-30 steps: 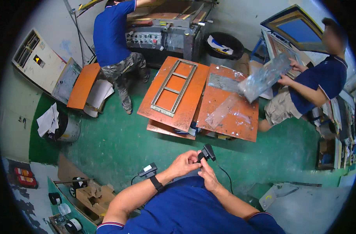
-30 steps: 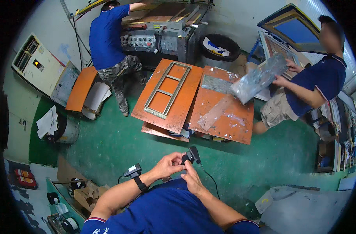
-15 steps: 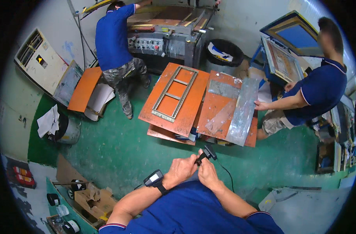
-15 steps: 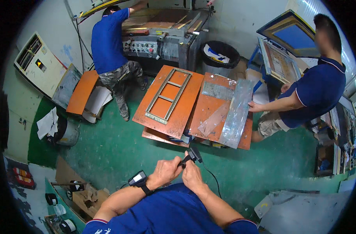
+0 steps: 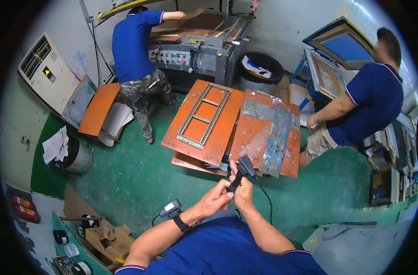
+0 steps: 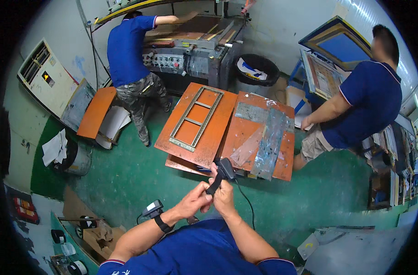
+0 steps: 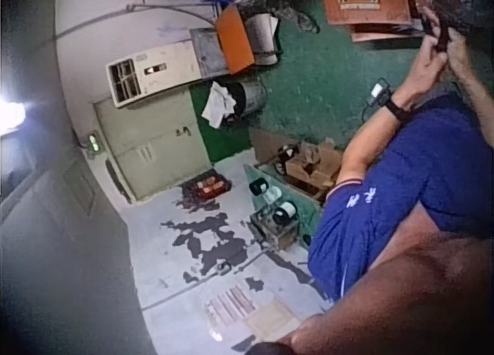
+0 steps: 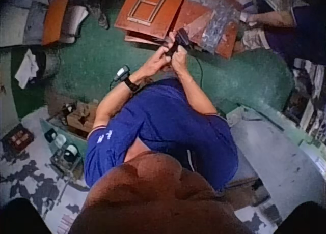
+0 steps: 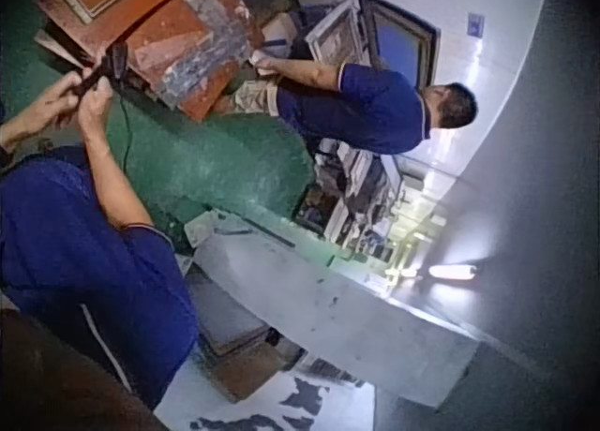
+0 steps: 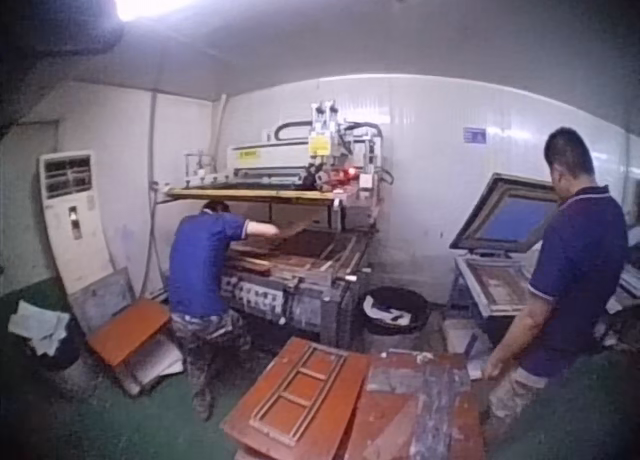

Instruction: The person is checking pink work order documents at a workstation in a metal fabrication facility.

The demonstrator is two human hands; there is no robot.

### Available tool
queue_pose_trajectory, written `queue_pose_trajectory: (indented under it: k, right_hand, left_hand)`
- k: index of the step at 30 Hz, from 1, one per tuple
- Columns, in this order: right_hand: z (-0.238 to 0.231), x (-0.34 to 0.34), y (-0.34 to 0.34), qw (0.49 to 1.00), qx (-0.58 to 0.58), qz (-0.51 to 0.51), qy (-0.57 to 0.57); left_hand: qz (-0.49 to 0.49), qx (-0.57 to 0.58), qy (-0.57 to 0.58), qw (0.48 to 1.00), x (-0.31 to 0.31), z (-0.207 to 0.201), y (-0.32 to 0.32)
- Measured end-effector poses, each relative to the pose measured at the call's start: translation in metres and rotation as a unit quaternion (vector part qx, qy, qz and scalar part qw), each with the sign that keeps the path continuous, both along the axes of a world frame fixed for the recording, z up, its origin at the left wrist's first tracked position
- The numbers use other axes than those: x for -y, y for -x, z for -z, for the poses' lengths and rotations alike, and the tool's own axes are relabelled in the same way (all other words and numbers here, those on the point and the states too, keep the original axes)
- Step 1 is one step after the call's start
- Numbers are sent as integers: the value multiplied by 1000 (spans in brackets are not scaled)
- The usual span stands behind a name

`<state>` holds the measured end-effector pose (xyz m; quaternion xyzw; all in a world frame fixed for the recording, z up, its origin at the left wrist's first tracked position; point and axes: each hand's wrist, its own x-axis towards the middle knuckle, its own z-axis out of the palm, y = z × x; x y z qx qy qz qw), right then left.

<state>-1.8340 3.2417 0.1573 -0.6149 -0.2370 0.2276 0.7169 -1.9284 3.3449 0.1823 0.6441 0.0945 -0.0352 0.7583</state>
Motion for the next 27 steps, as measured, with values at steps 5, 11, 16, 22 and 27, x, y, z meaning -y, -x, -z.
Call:
queue_pose_trajectory:
  k: [5,11,16,22,27]
  right_hand:
    - [1,-2,-17,947,-208,-245,-23]
    - [11,-27,-14,983,-97,-74,-136]
    - [-1,-36,-44,952,-165,-259,-8]
    - [1,-76,-67,921,-276,-140,-238]
    - [-18,-102,-97,960,-105,-87,-246]
  left_hand:
    - [49,-7,-19,999,-1,7,11]
    - [15,-6,-95,995,-1,-12,5]
    - [-5,44,-111,993,0,-25,-8]
    - [-3,-27,-70,997,-6,-16,-27]
    - [72,-15,-78,994,-8,-20,-43]
